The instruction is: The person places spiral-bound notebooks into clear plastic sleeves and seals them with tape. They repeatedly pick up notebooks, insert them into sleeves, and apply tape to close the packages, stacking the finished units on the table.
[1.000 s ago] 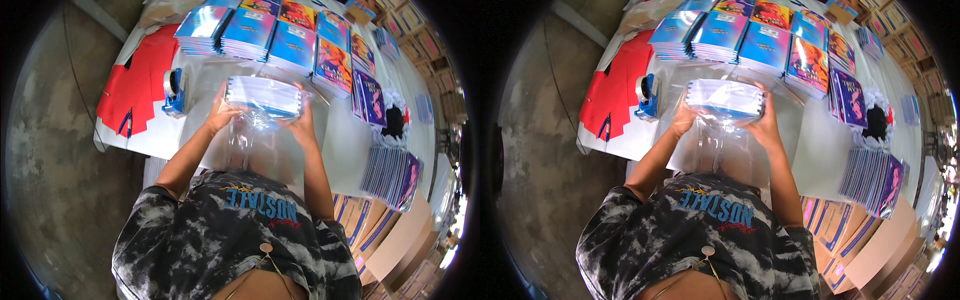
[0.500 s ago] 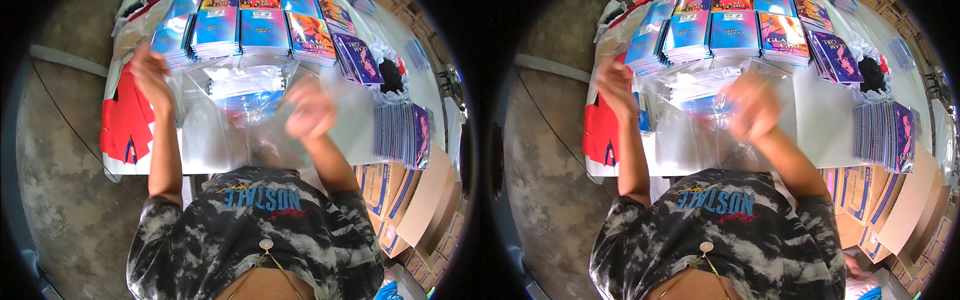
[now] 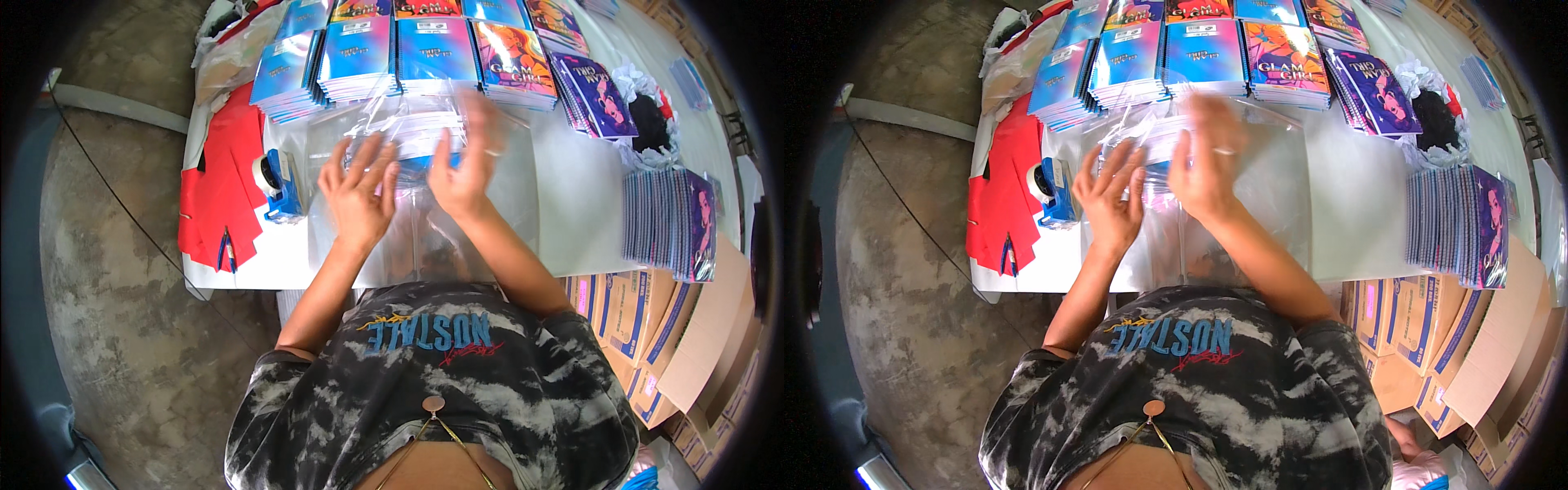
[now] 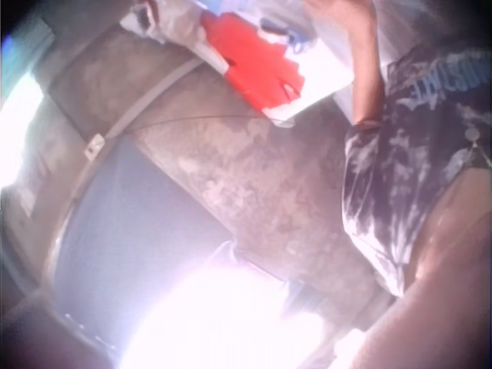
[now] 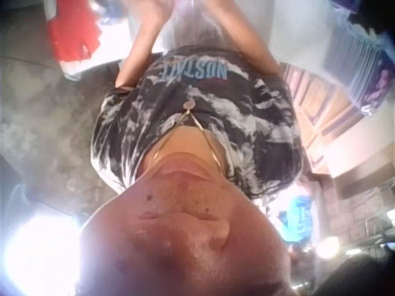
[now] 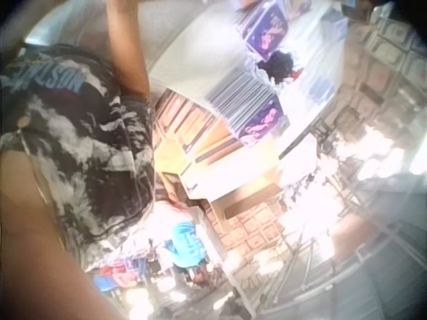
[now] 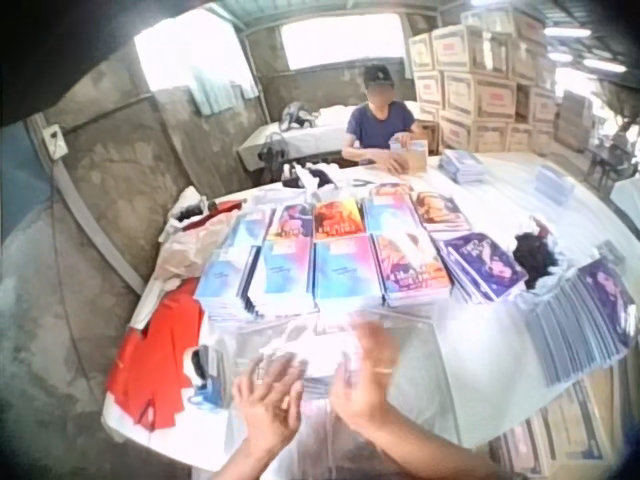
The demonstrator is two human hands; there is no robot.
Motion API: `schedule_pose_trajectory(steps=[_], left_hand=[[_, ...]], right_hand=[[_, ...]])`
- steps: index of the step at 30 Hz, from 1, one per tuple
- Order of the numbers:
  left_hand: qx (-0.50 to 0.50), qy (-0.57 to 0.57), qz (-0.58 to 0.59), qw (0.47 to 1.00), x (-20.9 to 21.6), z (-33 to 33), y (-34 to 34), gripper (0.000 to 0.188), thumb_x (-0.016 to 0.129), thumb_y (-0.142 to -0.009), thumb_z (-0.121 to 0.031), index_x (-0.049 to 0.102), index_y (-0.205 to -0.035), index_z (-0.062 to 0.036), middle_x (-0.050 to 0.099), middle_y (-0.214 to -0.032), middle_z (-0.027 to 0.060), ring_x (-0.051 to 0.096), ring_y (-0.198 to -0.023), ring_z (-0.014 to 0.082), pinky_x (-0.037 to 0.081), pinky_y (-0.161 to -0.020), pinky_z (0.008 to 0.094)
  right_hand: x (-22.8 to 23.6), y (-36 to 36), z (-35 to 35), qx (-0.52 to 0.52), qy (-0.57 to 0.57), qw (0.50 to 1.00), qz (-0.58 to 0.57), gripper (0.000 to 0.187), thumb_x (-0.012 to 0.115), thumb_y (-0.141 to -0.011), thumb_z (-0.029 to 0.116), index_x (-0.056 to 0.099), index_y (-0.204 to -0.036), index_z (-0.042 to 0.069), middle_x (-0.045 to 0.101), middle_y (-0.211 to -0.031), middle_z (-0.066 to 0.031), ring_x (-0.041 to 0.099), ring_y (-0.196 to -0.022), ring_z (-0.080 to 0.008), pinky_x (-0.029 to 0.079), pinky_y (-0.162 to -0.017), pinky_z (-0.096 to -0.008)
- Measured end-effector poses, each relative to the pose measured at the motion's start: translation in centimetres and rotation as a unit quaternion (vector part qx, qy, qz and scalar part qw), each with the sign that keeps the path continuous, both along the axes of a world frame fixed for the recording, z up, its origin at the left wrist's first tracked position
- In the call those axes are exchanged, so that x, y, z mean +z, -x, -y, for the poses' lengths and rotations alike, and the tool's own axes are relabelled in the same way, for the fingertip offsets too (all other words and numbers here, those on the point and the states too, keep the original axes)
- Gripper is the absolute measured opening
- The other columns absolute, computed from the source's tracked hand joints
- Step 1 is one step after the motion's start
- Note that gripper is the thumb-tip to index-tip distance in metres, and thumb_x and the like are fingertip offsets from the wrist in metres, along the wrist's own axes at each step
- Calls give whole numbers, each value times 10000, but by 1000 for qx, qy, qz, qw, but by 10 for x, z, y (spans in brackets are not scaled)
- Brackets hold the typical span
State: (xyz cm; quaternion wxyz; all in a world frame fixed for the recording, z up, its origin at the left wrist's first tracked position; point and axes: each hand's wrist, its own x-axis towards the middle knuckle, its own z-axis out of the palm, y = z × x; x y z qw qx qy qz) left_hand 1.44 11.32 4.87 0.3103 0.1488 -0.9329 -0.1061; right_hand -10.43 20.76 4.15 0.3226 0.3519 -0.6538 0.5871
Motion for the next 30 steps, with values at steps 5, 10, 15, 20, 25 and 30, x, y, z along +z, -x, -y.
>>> schedule_pose_trajectory(steps=[5,10,15,20,25,30], left_hand=[[-77,-62,12,995,6,-15,16,348,555,-878,-267,603,-1149,-55,537,-1258,127,451,-1214,313,221,-1057,467],[-113,-341,95,928,36,11,17,574,582,-859,-252,392,-1288,79,481,-1279,238,472,-1190,354,353,-992,414],[-15,-161,23,987,36,67,76,420,635,-835,-188,544,-1187,21,585,-1191,155,628,-944,234,474,-831,305],[-226,-206,99,947,44,46,61,289,619,-809,-87,631,-1094,-42,650,-1058,121,643,-943,234,503,-791,303],[-132,-4,-13,991,-4,0,20,368,622,-702,27,667,-1040,-111,624,-1136,76,559,-1121,219,369,-1005,412],[-177,-6,-66,982,-10,6,-7,365,592,-661,42,672,-987,-103,637,-1118,68,570,-1107,218,343,-1006,410]], right_hand=[[-14,-18,-34,-10,-255,966,30,338,620,-773,122,590,-1106,72,517,-1179,-80,442,-1144,-292,261,-994,-438],[-8,-22,-19,71,-289,954,-27,334,592,-781,109,602,-1111,60,564,-1164,-63,499,-1129,-206,323,-976,-395],[-5,-20,-20,87,-285,953,-49,312,575,-774,71,615,-1083,51,567,-1161,-58,504,-1121,-204,361,-936,-363],[-20,-12,-23,75,-223,971,-35,322,581,-751,-6,620,-1063,61,570,-1161,-60,502,-1139,-204,377,-914,-356],[-17,-17,-10,60,-83,992,74,313,605,-729,-49,635,-1011,84,627,-1058,-58,548,-1086,-215,401,-874,-340],[-32,-12,-15,70,-155,985,-17,148,647,-686,-15,640,-784,95,661,-977,-17,586,-1008,-178,404,-849,-319]])
